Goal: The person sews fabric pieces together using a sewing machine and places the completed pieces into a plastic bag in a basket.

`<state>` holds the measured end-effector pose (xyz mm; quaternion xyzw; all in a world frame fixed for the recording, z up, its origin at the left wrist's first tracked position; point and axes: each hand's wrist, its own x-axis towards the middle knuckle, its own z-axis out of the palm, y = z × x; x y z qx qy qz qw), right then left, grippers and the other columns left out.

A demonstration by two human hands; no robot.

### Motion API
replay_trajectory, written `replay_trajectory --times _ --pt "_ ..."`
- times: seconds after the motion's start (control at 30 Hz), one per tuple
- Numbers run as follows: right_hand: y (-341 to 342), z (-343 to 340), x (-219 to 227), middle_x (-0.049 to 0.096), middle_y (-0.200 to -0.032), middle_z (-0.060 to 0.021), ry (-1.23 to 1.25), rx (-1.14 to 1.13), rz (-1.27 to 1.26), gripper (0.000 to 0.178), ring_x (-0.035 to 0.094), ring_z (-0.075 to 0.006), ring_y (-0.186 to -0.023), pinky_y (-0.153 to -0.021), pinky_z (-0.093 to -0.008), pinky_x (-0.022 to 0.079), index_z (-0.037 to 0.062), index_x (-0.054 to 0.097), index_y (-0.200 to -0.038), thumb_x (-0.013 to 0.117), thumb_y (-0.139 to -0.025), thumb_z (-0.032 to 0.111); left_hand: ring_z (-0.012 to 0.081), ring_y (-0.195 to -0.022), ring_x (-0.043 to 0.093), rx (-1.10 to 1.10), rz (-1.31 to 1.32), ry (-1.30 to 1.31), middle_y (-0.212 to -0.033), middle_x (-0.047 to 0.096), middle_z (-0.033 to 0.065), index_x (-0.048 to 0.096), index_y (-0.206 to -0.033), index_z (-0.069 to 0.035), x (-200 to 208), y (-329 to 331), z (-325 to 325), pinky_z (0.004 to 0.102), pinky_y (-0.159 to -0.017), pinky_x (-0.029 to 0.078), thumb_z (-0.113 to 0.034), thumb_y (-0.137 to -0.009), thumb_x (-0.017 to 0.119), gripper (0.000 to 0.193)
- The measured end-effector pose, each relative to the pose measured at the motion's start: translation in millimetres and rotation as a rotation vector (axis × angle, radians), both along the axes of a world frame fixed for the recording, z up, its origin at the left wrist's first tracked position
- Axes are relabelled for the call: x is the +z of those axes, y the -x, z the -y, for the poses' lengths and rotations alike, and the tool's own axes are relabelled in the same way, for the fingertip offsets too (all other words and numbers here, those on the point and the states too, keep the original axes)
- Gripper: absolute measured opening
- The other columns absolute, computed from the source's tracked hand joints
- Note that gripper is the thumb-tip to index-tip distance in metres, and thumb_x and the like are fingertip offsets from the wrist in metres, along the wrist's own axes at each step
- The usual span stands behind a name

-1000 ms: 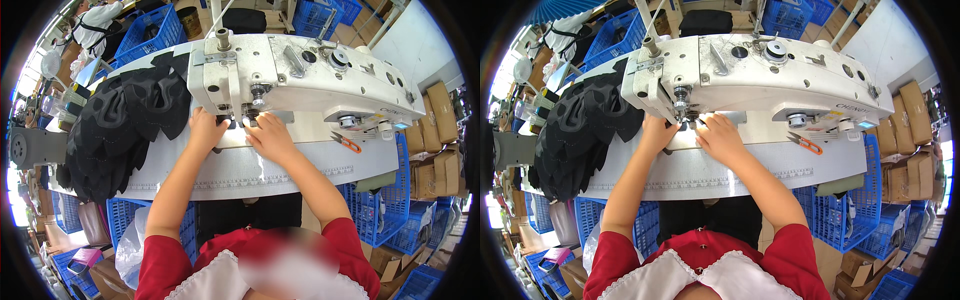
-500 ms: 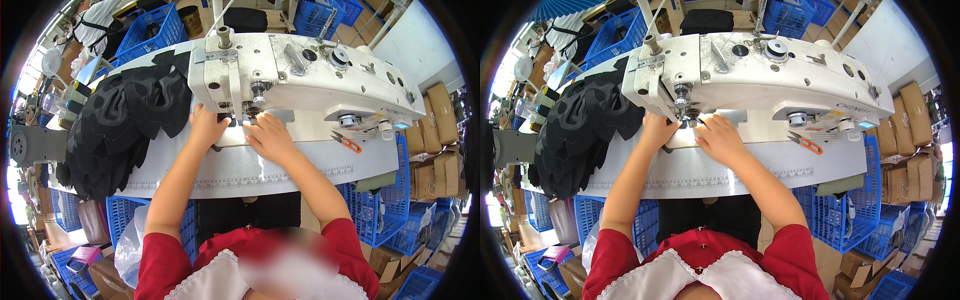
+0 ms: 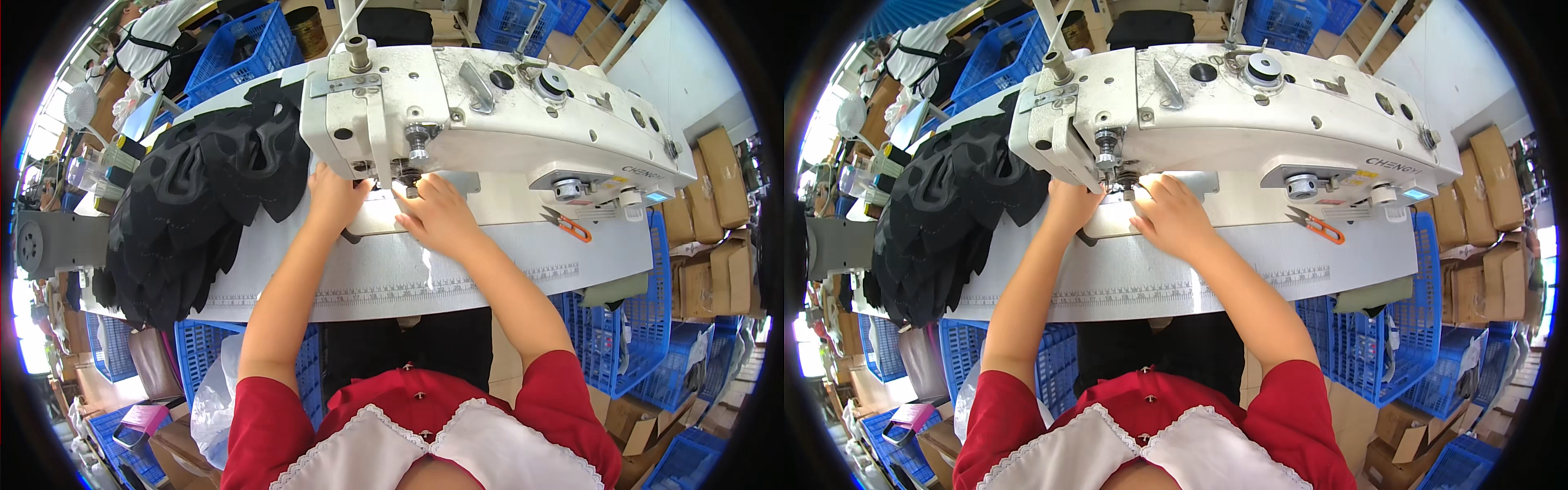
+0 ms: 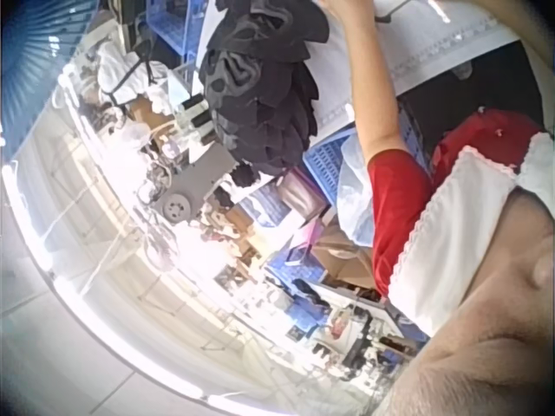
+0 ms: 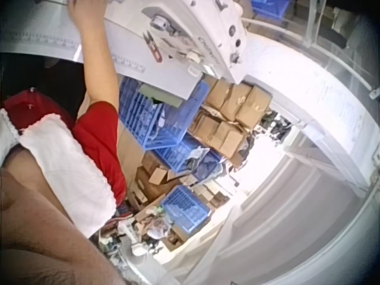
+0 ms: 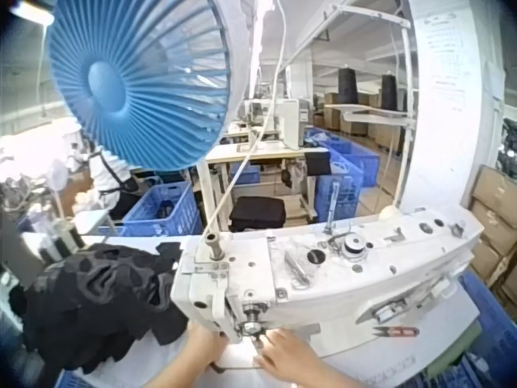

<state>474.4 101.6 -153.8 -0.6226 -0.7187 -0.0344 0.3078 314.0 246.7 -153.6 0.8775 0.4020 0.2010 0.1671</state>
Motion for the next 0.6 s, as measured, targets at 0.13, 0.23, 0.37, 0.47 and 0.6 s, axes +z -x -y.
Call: replay_trajectory --times 0.13,0.23,0.37,0.47,0.6 --pt "-2 -6 -1 0.051 -0.091 -0.0108 0.027 0.024 0.013 0.039 0.05 -0.0299 -0.099 -0.088 -0.0418 0.044 0.0119 0.066 -0.117 0.068 -0.083 0.03 0.0332 -0.107 0.056 0.009 0.078 -0.049 -0.103 0.066 0.0103 0.068 -0.101 -0.011 -12 0 -8 0.0501 -0.086 0.042 -0.015 -0.072 0.073 0.029" --pt "0 -6 2 0.054 -0.099 -0.0112 0.046 0.008 0.004 0.033 0.05 -0.0302 -0.104 -0.093 -0.0424 0.043 0.0085 0.065 -0.107 0.07 -0.08 0.027 0.0341 -0.104 0.057 0.008 0.095 -0.072 -0.101 0.066 0.0107 0.069 -0.099 -0.011 -13 -3 -11 0.0498 -0.083 0.044 -0.014 -0.072 0.072 0.028" --pt "2 -6 4 0.057 -0.109 -0.0119 0.105 -0.022 -0.016 0.03 0.051 -0.0309 -0.11 -0.1 -0.0428 0.042 0.0049 0.065 -0.099 0.071 -0.078 0.025 0.0352 -0.099 0.059 -0.001 0.091 -0.134 -0.099 0.067 0.0114 0.069 -0.098 -0.011 -14 -4 -12 0.0492 -0.079 0.047 -0.015 -0.071 0.072 0.028" --pt "0 -5 2 0.058 -0.109 -0.0121 0.116 -0.024 -0.018 0.033 0.051 -0.031 -0.111 -0.101 -0.0428 0.042 0.0053 0.065 -0.103 0.071 -0.078 0.025 0.0322 -0.081 0.065 -0.04 0.077 -0.354 -0.086 0.068 0.0107 0.067 -0.087 -0.005 -14 -7 -11 0.0435 -0.07 0.052 -0.013 -0.072 0.067 0.016" --pt "1 -5 3 0.058 -0.109 -0.0122 0.079 -0.022 -0.045 0.036 0.051 -0.0312 -0.111 -0.101 -0.043 0.042 0.0059 0.064 -0.107 0.071 -0.078 0.026 0.0357 -0.097 0.06 -0.005 0.074 -0.172 -0.096 0.068 0.0117 0.07 -0.098 -0.01 -23 -2 -17 0.0497 -0.078 0.048 -0.014 -0.07 0.072 0.028"
